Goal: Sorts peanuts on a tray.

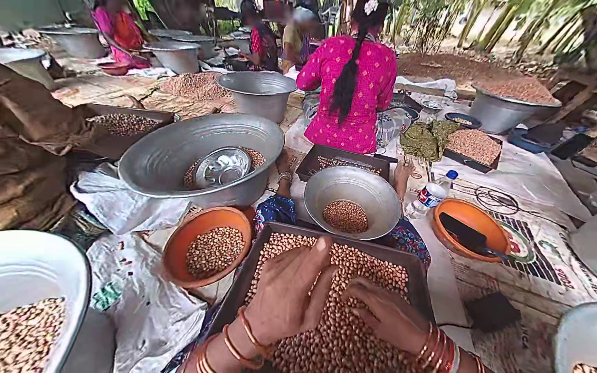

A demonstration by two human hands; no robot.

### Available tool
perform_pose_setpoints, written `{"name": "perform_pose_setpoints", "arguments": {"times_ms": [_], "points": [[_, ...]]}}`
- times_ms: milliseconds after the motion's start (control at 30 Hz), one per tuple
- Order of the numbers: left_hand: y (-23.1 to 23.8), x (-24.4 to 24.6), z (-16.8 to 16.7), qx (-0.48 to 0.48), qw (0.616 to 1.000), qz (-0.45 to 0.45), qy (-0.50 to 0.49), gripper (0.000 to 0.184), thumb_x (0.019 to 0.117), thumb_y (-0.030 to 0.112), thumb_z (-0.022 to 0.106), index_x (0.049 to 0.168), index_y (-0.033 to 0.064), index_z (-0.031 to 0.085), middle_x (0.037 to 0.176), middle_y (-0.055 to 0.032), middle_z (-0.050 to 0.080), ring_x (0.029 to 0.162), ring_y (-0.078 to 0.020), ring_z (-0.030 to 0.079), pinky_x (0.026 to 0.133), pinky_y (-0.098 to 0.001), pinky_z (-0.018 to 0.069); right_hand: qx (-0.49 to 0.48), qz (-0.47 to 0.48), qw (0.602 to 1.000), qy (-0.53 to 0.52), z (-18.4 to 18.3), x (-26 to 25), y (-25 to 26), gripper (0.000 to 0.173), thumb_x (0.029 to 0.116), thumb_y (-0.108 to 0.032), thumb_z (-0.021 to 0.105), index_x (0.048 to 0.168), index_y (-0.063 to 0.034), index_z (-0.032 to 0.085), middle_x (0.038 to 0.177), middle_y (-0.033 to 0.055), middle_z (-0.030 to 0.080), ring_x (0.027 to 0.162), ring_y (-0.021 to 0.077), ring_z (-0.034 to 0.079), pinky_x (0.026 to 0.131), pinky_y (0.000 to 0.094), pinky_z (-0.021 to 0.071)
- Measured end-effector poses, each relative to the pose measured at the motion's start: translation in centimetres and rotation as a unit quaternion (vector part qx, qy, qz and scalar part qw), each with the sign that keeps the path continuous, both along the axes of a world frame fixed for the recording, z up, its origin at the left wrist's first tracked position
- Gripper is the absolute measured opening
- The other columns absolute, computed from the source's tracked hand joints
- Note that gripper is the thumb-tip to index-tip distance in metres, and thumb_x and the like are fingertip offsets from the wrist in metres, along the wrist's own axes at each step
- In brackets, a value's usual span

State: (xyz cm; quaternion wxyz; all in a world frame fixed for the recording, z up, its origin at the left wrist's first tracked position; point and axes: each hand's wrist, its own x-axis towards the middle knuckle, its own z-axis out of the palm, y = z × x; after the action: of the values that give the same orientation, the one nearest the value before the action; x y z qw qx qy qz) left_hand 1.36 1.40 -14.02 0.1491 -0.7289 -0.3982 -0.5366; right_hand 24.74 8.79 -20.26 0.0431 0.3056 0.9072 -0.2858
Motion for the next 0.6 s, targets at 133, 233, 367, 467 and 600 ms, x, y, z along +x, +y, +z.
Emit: {"name": "perform_pose_setpoints", "arguments": {"times_ms": [133,233,367,467,600], "points": [[2.0,-1.3,-0.4,-0.05,0.996,0.052,-0.055,0.068,0.1027,0.02,0.056,0.16,0.0026,0.024,0.091,-0.0053,0.071,0.078,-0.0093,0.068,0.073,-0.0267,0.058,0.016,0.008,1.0,-0.018,-0.7,0.1,0.2,0.035,0.1021,-0.018,0.06,0.137,-0.0119,0.064,0.148,0.0162,0.055,0.122,0.0342,0.064,0.096,0.0515,0.0556],[2.3,-2.4,-0.9,-0.102,0.989,0.062,-0.087,0.077,0.1019,0.02,0.056,0.162,-0.002,0.013,0.09,-0.0047,0.07,0.076,-0.0068,0.066,0.072,-0.0261,0.0585,0.036,-0.003,0.999,-0.028,-0.8,0.4,0.5,0.038,0.1005,-0.018,0.063,0.138,-0.0134,0.063,0.151,0.0151,0.053,0.119,0.0343,0.066,0.092,0.0515,0.0577],[1.3,-3.8,-1.6,-0.157,0.979,0.127,-0.013,0.047,0.1032,0.026,0.05,0.146,0.0056,0.054,0.082,-0.002,0.068,0.064,-0.012,0.061,0.06,-0.0311,0.0534,0.045,-0.057,0.993,-0.094,-0.3,1.1,1.6,0.047,0.0995,-0.022,0.067,0.145,-0.0139,0.057,0.153,0.0169,0.049,0.121,0.0386,0.064,0.091,0.0548,0.0568],[1.1,-5.8,-1.8,-0.506,0.838,0.173,0.109,0.049,0.1047,0.034,0.056,0.149,0.012,0.054,0.101,-0.0172,0.074,0.086,-0.0399,0.072,0.078,-0.0594,0.0556,0.056,-0.109,0.971,-0.207,-0.1,1.6,3.1,0.057,0.1005,-0.026,0.066,0.153,-0.0119,0.047,0.157,0.0204,0.044,0.126,0.043,0.059,0.094,0.0576,0.0533],[1.5,-7.7,-5.2,-0.745,0.608,0.204,0.184,0.052,0.1033,0.042,0.059,0.141,0.006,0.058,0.126,-0.0267,0.066,0.119,-0.0468,0.063,0.099,-0.0639,0.0487,0.052,-0.129,0.943,-0.303,-1.2,2.6,4.4,0.053,0.0992,-0.021,0.066,0.146,-0.0024,0.051,0.142,0.0277,0.056,0.128,0.0463,0.058,0.099,0.0612,0.0489]]}}
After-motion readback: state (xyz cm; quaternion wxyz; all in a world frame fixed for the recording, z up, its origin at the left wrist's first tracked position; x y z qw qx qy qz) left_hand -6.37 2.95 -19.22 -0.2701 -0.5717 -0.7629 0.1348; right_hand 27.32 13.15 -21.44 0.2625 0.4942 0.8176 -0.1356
